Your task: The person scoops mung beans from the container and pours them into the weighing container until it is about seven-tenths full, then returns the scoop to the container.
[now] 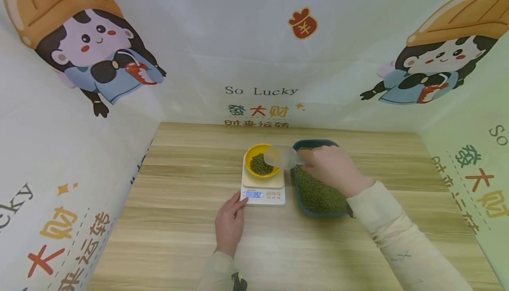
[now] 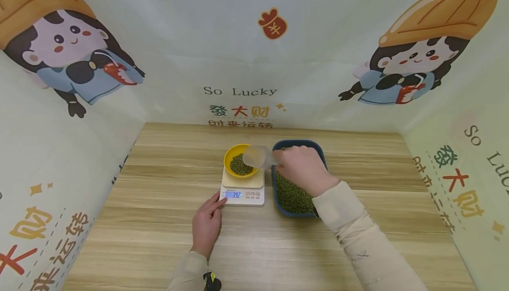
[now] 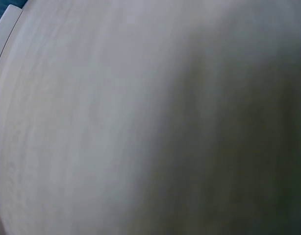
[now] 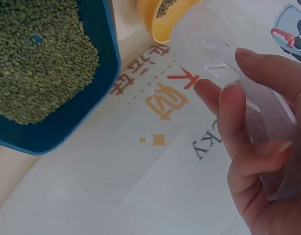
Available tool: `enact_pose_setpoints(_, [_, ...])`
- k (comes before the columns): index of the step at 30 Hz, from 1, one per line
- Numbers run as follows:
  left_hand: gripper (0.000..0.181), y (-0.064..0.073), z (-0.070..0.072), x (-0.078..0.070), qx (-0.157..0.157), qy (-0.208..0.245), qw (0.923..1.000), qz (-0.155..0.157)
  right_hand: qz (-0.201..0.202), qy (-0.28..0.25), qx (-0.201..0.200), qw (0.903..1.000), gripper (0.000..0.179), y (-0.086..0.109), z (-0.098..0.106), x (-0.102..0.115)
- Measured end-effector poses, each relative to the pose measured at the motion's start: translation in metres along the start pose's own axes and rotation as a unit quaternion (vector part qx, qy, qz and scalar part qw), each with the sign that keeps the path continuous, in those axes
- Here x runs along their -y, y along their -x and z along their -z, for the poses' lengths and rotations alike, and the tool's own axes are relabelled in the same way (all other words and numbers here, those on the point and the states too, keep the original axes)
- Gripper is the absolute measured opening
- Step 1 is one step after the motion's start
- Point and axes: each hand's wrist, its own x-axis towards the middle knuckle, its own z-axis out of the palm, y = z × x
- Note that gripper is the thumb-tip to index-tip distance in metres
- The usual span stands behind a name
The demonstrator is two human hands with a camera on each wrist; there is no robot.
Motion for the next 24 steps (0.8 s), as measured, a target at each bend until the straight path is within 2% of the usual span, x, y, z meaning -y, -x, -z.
enact_pose_setpoints(7, [0.029,0.000,-0.001,-0.001,0.006,-0.003,0.9999,0.008,-0.053,-0.076,0.040,0.9949,0.036,0.025,0.004,-0.025])
enact_pose_setpoints(11, [0.029,0.001,0.000,-0.001,0.008,-0.005,0.9999,0.006,-0.077,-0.103,0.051,0.9903,0.039,0.042,0.016,-0.040])
enact_pose_setpoints(15, [0.029,0.000,0.001,0.000,0.004,-0.007,1.0000,0.000,-0.076,-0.107,0.083,0.9879,0.032,0.055,0.032,-0.051])
enact_pose_setpoints(18, [0.029,-0.001,0.002,0.001,0.001,-0.005,1.0000,-0.003,-0.111,-0.145,0.156,0.9706,0.030,0.064,0.039,-0.055])
enact_pose_setpoints(22, [0.028,-0.001,0.002,0.001,0.005,-0.003,1.0000,-0.002,-0.177,-0.200,0.254,0.9297,0.035,0.078,0.036,-0.056])
enact_pose_setpoints(24, [0.028,0.000,0.003,0.000,0.009,-0.002,1.0000,0.003,-0.179,-0.211,0.276,0.9206,0.037,0.084,0.028,-0.056])
